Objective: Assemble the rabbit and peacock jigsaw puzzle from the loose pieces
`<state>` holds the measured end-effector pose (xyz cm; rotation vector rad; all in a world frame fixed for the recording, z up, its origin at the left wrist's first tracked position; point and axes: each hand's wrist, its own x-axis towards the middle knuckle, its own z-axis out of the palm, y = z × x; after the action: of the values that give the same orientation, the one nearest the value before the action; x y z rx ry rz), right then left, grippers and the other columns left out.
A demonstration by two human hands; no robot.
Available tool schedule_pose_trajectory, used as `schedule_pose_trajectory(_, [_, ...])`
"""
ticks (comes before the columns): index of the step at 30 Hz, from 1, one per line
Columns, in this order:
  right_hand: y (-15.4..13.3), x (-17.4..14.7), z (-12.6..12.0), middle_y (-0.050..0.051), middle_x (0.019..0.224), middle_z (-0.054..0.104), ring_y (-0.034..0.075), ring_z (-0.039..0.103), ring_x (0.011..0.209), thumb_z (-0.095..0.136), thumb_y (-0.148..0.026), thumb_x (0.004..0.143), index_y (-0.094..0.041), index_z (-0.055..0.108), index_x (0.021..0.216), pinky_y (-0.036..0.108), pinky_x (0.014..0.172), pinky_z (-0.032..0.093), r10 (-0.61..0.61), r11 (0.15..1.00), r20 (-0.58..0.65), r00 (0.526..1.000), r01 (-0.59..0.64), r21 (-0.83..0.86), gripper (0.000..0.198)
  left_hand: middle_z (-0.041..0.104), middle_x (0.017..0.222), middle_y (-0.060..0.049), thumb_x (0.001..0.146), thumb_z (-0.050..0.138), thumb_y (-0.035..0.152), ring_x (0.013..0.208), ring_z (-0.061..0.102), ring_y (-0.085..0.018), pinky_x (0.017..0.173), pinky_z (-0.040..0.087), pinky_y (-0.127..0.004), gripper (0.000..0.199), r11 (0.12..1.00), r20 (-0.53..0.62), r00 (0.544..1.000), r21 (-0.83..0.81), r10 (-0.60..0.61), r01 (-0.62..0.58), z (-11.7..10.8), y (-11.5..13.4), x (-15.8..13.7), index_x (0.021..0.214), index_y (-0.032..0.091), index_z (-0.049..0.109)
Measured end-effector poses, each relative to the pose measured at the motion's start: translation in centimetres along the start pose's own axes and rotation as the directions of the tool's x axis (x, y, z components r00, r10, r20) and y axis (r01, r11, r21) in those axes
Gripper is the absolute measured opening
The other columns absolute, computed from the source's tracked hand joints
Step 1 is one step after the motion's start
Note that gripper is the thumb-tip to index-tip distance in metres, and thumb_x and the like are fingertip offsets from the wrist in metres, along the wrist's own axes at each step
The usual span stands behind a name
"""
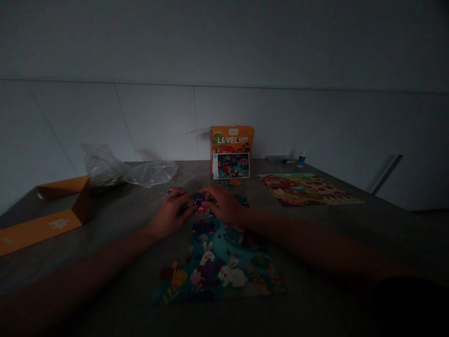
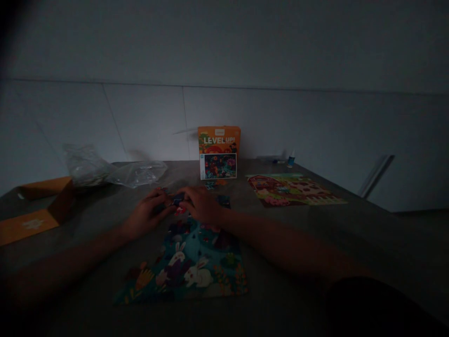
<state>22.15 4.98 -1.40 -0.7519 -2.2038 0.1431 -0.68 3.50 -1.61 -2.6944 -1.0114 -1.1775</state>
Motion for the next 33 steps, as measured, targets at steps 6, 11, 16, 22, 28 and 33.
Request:
schedule_pose_trajectory(6, [-0.3, 0.1, 0.0, 0.004, 0.091, 0.068, 0.02, 0.064, 0.091, 0.072, -0.018, 0.089, -0.017, 0.063, 0.118, 0.034, 0.089, 0.045, -0.003, 1.0, -0.002, 1.0, 0.003, -0.026, 0.03, 0.066, 0.089, -0.006, 0.098, 0.058, 0.035, 0.095, 0.06, -0.024, 0.089, 0.051, -0.039, 0.023, 1.0, 0.008, 1.0, 0.029, -0.005, 0.005, -0.2, 0.2, 0.0, 0.085, 0.02, 0.069])
schedule_pose_trajectory(11, [0.0, 0.2, 0.1, 0.004, 0.09, 0.068, 0.02, 0.063, 0.089, 0.071, -0.017, 0.09, -0.015, 0.064, 0.116, 0.033, 0.089, 0.045, -0.039, 0.999, -0.037, 0.999, 0.038, -0.039, 0.027, 0.068, 0.082, -0.005, 0.099, 0.056, 0.038, 0.088, 0.059, -0.023, 0.084, 0.049, -0.038, 0.027, 0.998, 0.038, 0.999, 0.071, -0.003, 0.0, -0.5, 0.4, 0.3, 0.083, 0.02, 0.069])
schedule_pose_trajectory(16, [0.1, 0.4, 0.1, 0.004, 0.09, 0.068, 0.02, 0.063, 0.091, 0.07, -0.018, 0.091, -0.017, 0.064, 0.113, 0.034, 0.09, 0.045, -0.04, 0.998, -0.058, 0.998, 0.037, -0.045, 0.023, 0.067, 0.079, -0.004, 0.1, 0.054, 0.04, 0.082, 0.06, -0.021, 0.083, 0.049, -0.038, 0.031, 0.993, 0.033, 0.999, 0.119, 0.008, -0.012, -0.4, 0.5, 0.5, 0.082, 0.02, 0.069])
schedule_pose_trajectory(22, [0.0, 0.4, 0.2, 0.005, 0.097, 0.07, 0.019, 0.064, 0.094, 0.069, -0.016, 0.091, -0.018, 0.065, 0.105, 0.031, 0.087, 0.045, 0.002, 1.0, -0.068, 0.998, -0.002, -0.006, 0.015, 0.07, 0.079, -0.004, 0.098, 0.054, 0.039, 0.077, 0.064, -0.019, 0.074, 0.05, -0.032, 0.03, 0.995, 0.102, 0.992, 0.074, -0.078, 0.07, -0.4, 0.5, 0.6, 0.084, 0.019, 0.072])
schedule_pose_trajectory(28, [0.2, 0.4, 0.5, 0.004, 0.089, 0.07, 0.018, 0.064, 0.089, 0.065, -0.012, 0.09, -0.017, 0.065, 0.092, 0.029, 0.085, 0.043, 0.026, 0.999, -0.059, 0.998, -0.028, -0.031, 0.005, 0.071, 0.076, -0.003, 0.093, 0.056, 0.046, 0.072, 0.063, -0.018, 0.067, 0.046, -0.029, 0.033, 0.976, 0.146, 0.966, -0.009, -0.215, 0.219, -0.3, 0.5, 0.9, 0.08, 0.02, 0.074])
schedule_pose_trajectory(33, [-0.2, 0.8, 0.1, 0.0, 0.073, 0.066, 0.013, 0.059, 0.069, 0.065, -0.01, 0.085, -0.016, 0.064, 0.08, 0.024, 0.067, 0.04, 0.166, 0.986, -0.007, 0.986, -0.166, -0.002, 0.008, 0.062, 0.066, -0.001, 0.092, 0.05, 0.048, 0.062, 0.056, -0.016, 0.059, 0.042, -0.027, 0.04, 0.972, 0.327, 0.919, -0.005, -0.219, 0.234, -0.7, -0.2, 1.2, 0.07, 0.019, 0.066])
